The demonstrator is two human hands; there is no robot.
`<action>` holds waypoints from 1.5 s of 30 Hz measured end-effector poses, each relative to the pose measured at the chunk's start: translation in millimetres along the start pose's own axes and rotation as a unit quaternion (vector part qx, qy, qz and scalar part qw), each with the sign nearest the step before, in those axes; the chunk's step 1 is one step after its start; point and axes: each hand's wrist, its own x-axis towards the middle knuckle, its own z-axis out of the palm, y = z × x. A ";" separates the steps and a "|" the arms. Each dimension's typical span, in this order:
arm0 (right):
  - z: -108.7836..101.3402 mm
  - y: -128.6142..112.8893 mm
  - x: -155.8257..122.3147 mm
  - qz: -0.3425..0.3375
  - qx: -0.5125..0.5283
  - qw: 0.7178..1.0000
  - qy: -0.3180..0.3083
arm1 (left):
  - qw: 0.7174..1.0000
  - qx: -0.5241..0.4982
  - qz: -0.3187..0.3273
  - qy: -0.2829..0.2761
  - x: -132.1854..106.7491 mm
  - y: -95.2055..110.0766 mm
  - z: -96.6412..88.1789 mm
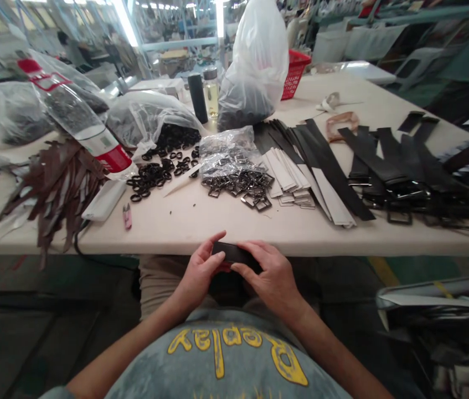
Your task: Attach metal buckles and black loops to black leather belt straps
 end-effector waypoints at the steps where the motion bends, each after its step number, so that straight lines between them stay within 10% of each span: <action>1: 0.0 1.3 0.1 -0.001 0.004 1.000 0.001 | 1.000 0.004 0.005 -0.001 -0.4 -0.9 1.2; 11: 4.2 13.9 -6.6 -0.024 -0.034 0.999 -0.019 | 0.986 0.149 0.063 -0.045 4.0 -6.5 -5.4; 18: 0.5 15.1 -3.7 -0.086 -0.140 0.986 0.001 | 0.912 0.352 0.201 -0.070 13.7 2.3 -4.5; 28: -9.1 27.7 -0.9 -0.077 -0.127 0.989 0.025 | 0.839 0.381 0.375 -0.100 20.2 13.0 3.1; 33: -35.9 52.7 5.0 -0.029 -0.166 0.981 0.098 | 0.849 0.346 0.342 -0.207 27.5 31.9 -2.1; 40: -47.2 77.7 11.6 0.026 -0.174 0.975 0.132 | 0.833 0.451 0.320 -0.027 69.9 53.0 -30.1; 45: -42.5 89.1 18.5 0.045 -0.173 0.973 0.145 | 0.731 0.592 0.281 0.192 108.1 85.9 -84.1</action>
